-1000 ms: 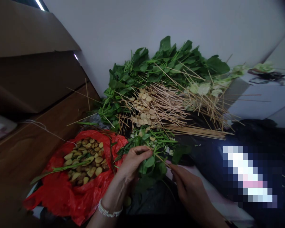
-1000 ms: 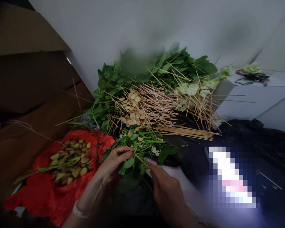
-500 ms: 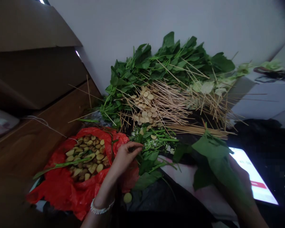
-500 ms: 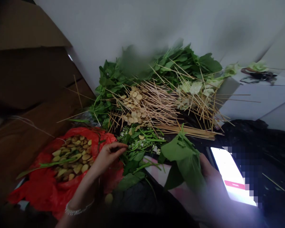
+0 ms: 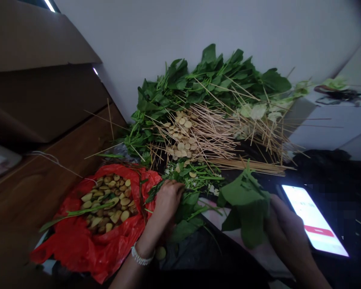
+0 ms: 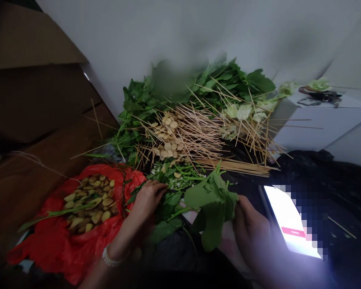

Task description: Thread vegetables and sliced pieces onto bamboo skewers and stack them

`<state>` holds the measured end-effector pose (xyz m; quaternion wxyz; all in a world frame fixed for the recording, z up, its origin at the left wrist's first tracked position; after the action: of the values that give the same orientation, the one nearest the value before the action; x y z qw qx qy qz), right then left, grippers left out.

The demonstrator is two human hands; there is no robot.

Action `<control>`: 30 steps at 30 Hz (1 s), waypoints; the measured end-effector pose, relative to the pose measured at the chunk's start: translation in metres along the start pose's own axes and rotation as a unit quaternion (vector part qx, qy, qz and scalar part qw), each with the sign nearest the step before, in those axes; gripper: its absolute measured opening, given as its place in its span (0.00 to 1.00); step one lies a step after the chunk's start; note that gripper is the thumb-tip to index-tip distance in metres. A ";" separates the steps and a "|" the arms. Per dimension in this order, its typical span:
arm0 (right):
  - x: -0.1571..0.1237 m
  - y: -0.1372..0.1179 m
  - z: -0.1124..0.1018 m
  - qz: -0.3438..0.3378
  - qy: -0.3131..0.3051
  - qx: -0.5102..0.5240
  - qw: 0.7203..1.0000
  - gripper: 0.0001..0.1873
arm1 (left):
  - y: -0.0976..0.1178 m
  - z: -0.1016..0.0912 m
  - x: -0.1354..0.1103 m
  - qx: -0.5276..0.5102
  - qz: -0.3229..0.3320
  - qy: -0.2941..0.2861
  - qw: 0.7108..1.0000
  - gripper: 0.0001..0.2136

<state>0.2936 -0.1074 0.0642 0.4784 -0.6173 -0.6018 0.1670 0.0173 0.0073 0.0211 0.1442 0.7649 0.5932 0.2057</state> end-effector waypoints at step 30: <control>-0.023 -0.021 0.071 -0.123 -0.125 0.046 0.983 0.18 | 0.014 -0.010 -0.016 -0.612 -0.207 -0.084 0.759 0.12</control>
<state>0.2215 -0.1041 0.0378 0.4443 -0.4904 -0.7197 0.2100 0.0211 -0.0117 0.0343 0.6696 0.3863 0.4708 0.4252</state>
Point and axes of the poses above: each hand's wrist, its own x-axis towards the middle knuckle, its own z-axis out of the palm, y = z × x, the point moved 4 cm from there along x, towards the middle knuckle, and after that the axes turned 14 degrees about x, right-handed, at the moved point
